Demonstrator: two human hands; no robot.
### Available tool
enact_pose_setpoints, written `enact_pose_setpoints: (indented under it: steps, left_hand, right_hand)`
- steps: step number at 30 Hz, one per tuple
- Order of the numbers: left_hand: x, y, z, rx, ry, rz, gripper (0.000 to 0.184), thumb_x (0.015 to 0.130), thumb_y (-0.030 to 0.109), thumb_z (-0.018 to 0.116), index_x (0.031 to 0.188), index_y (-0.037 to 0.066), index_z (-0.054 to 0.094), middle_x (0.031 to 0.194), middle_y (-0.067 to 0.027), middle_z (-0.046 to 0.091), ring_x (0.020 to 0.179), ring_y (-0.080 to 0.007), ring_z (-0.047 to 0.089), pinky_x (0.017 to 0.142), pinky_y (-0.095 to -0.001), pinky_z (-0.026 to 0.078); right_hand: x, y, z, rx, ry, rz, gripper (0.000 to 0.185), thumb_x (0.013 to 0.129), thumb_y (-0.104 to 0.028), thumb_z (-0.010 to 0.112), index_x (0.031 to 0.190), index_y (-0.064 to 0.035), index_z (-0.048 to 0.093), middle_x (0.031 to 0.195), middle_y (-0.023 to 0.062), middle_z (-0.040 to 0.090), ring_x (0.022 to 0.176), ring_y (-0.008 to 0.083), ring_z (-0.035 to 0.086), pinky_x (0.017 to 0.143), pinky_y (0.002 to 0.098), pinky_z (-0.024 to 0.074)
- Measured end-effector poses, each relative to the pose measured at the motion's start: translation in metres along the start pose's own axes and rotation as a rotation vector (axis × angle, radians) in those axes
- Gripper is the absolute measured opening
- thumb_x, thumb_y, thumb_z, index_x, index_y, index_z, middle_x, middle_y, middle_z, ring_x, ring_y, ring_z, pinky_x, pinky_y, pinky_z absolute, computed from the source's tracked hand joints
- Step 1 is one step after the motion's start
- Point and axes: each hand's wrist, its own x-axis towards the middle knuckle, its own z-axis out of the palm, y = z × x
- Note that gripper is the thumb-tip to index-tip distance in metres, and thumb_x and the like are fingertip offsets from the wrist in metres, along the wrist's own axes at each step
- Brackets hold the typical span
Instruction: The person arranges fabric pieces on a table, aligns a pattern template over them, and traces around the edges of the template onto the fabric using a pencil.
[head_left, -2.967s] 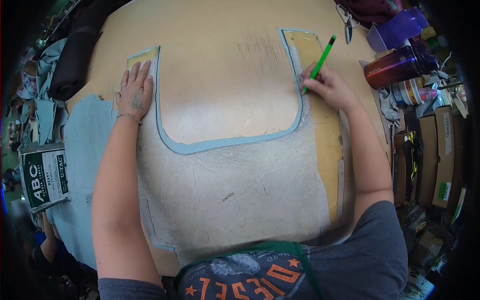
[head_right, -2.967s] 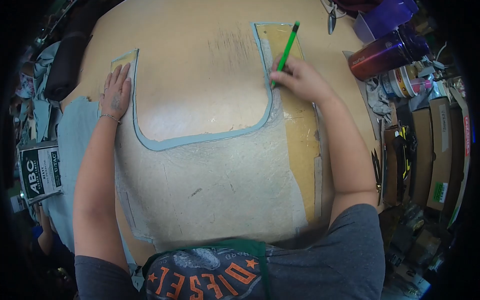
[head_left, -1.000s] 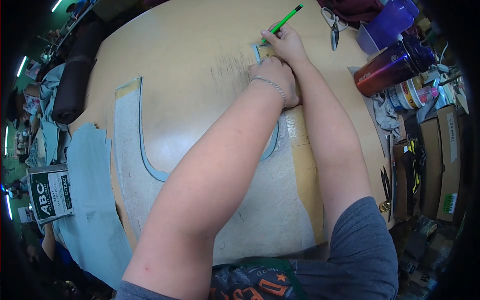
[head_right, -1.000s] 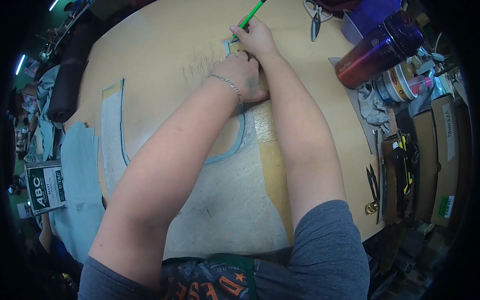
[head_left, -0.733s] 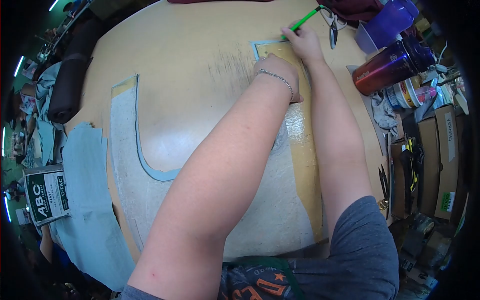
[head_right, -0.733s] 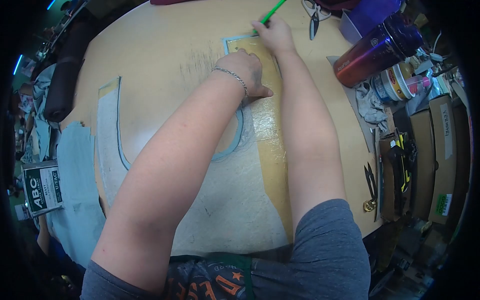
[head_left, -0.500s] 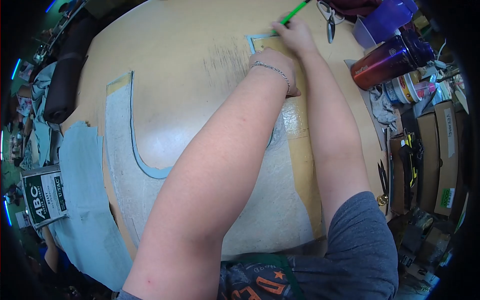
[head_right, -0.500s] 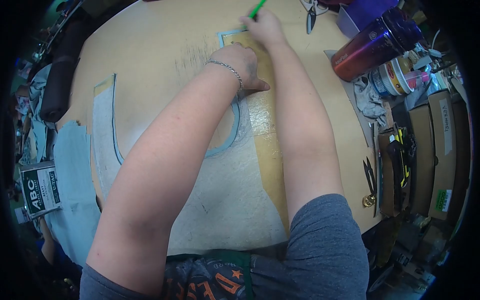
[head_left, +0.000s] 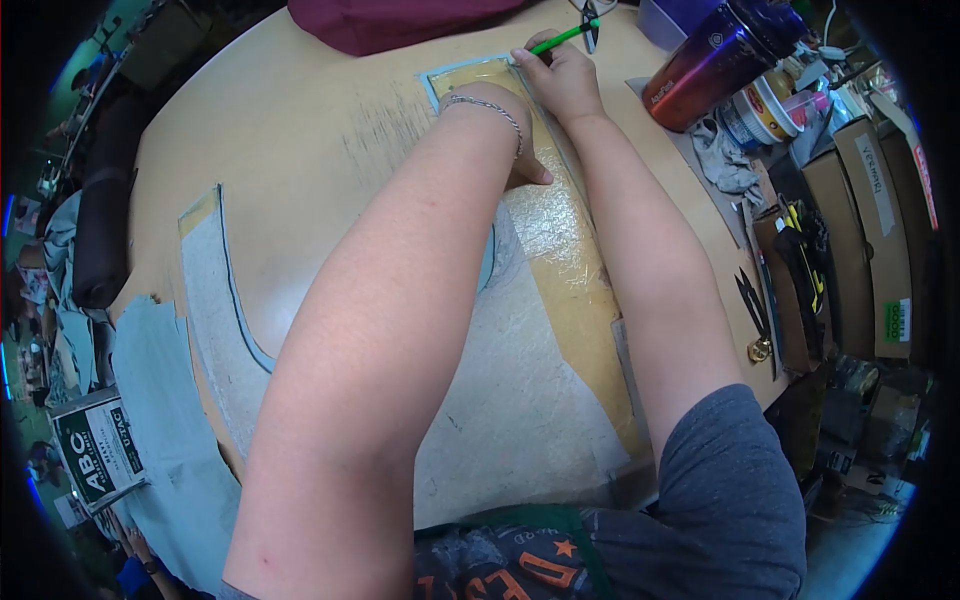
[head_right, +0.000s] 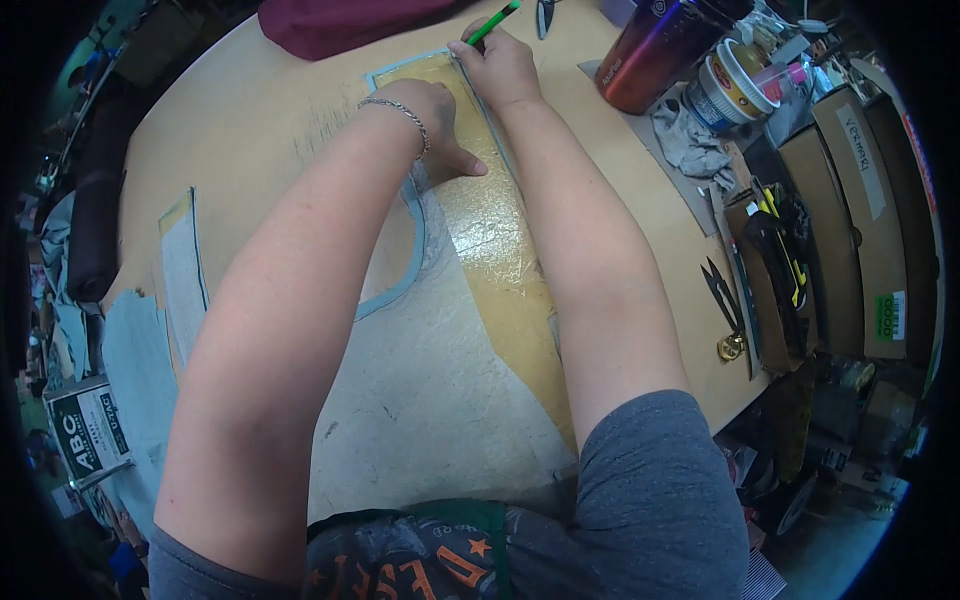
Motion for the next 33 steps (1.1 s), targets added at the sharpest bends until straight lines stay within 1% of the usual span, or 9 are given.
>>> enact_pose_setpoints:
  steps: [5, 7, 13, 18, 22, 24, 28, 32, 33]
  left_hand:
    - [0.004, -0.002, 0.000, -0.026, 0.009, 0.017, 0.079, 0.055, 0.067, 0.066, 0.099, 0.002, 0.063, 0.097, -0.0130, 0.063, 0.092, -0.0265, 0.060, 0.079, -0.0349, 0.048]
    - [0.001, 0.002, -0.002, -0.027, -0.018, -0.015, 0.070, 0.060, 0.061, 0.068, 0.105, 0.007, 0.062, 0.106, -0.0107, 0.060, 0.099, -0.0269, 0.057, 0.084, -0.0350, 0.045]
    - [0.005, 0.001, 0.003, -0.025, 0.009, -0.020, 0.069, 0.061, 0.059, 0.068, 0.106, 0.007, 0.062, 0.110, -0.0131, 0.059, 0.102, -0.0281, 0.056, 0.085, -0.0357, 0.045]
    - [-0.005, 0.007, -0.001, 0.010, 0.022, -0.022, 0.073, 0.061, 0.061, 0.067, 0.106, 0.004, 0.061, 0.107, -0.0160, 0.059, 0.103, -0.0305, 0.055, 0.086, -0.0364, 0.044]
    - [-0.005, 0.007, 0.001, 0.028, 0.047, -0.024, 0.075, 0.059, 0.063, 0.067, 0.105, 0.004, 0.062, 0.107, -0.0174, 0.059, 0.103, -0.0313, 0.055, 0.086, -0.0364, 0.043]
    - [-0.005, 0.007, 0.002, 0.018, 0.050, -0.031, 0.076, 0.058, 0.064, 0.066, 0.105, 0.004, 0.062, 0.107, -0.0180, 0.059, 0.104, -0.0315, 0.055, 0.086, -0.0362, 0.043]
    - [-0.004, 0.007, 0.002, 0.012, 0.039, -0.016, 0.075, 0.060, 0.063, 0.066, 0.106, 0.004, 0.061, 0.109, -0.0171, 0.058, 0.105, -0.0306, 0.054, 0.087, -0.0360, 0.043]
    - [-0.009, 0.005, 0.000, 0.002, 0.025, -0.044, 0.074, 0.063, 0.063, 0.064, 0.109, 0.005, 0.060, 0.112, -0.0141, 0.057, 0.107, -0.0295, 0.053, 0.088, -0.0360, 0.043]
    - [-0.009, 0.005, 0.000, -0.005, 0.011, -0.053, 0.073, 0.063, 0.063, 0.064, 0.109, 0.006, 0.060, 0.113, -0.0133, 0.057, 0.107, -0.0292, 0.052, 0.088, -0.0361, 0.043]
  right_hand:
    - [-0.060, -0.020, -0.036, -0.066, 0.009, -0.033, 0.020, 0.079, -0.025, 0.061, 0.083, -0.0061, 0.056, 0.070, 0.0126, 0.060, 0.064, 0.0279, 0.060, 0.059, 0.0336, 0.0465]
    - [-0.091, -0.033, -0.056, -0.071, 0.007, -0.023, 0.018, 0.080, -0.023, 0.061, 0.083, -0.0063, 0.055, 0.069, 0.0124, 0.060, 0.062, 0.0271, 0.060, 0.057, 0.0334, 0.0459]
    - [-0.182, -0.057, -0.105, 0.052, 0.007, 0.099, 0.010, 0.081, -0.011, 0.060, 0.082, -0.0027, 0.054, 0.065, 0.0084, 0.058, 0.057, 0.0167, 0.057, 0.055, 0.0270, 0.0445]
    - [-0.263, -0.081, -0.152, 0.018, 0.037, 0.124, 0.011, 0.079, -0.006, 0.061, 0.086, -0.0015, 0.054, 0.077, 0.0101, 0.058, 0.066, 0.0162, 0.057, 0.058, 0.0256, 0.0444]
    - [-0.331, -0.118, -0.206, -0.202, -0.089, 0.274, 0.011, 0.079, -0.002, 0.060, 0.089, -0.0006, 0.054, 0.080, 0.0106, 0.059, 0.069, 0.0175, 0.057, 0.062, 0.0254, 0.0449]
    - [-0.350, -0.129, -0.226, -0.086, -0.037, 0.253, 0.010, 0.080, -0.001, 0.059, 0.089, -0.0001, 0.054, 0.081, 0.0102, 0.058, 0.071, 0.0176, 0.057, 0.064, 0.0258, 0.0452]
    - [-0.317, -0.134, -0.236, -0.039, 0.101, 0.342, 0.010, 0.081, -0.001, 0.058, 0.088, 0.0003, 0.051, 0.082, 0.0069, 0.056, 0.076, 0.0120, 0.055, 0.067, 0.0235, 0.0440]
    - [-0.204, -0.075, -0.158, 0.503, 0.093, 0.297, 0.006, 0.085, -0.005, 0.055, 0.088, -0.0017, 0.050, 0.081, 0.0037, 0.054, 0.075, 0.0094, 0.054, 0.068, 0.0221, 0.0441]
    - [-0.173, -0.058, -0.136, 0.479, 0.054, 0.327, 0.009, 0.086, -0.008, 0.056, 0.089, -0.0014, 0.050, 0.081, 0.0038, 0.056, 0.073, 0.0108, 0.056, 0.066, 0.0233, 0.0456]
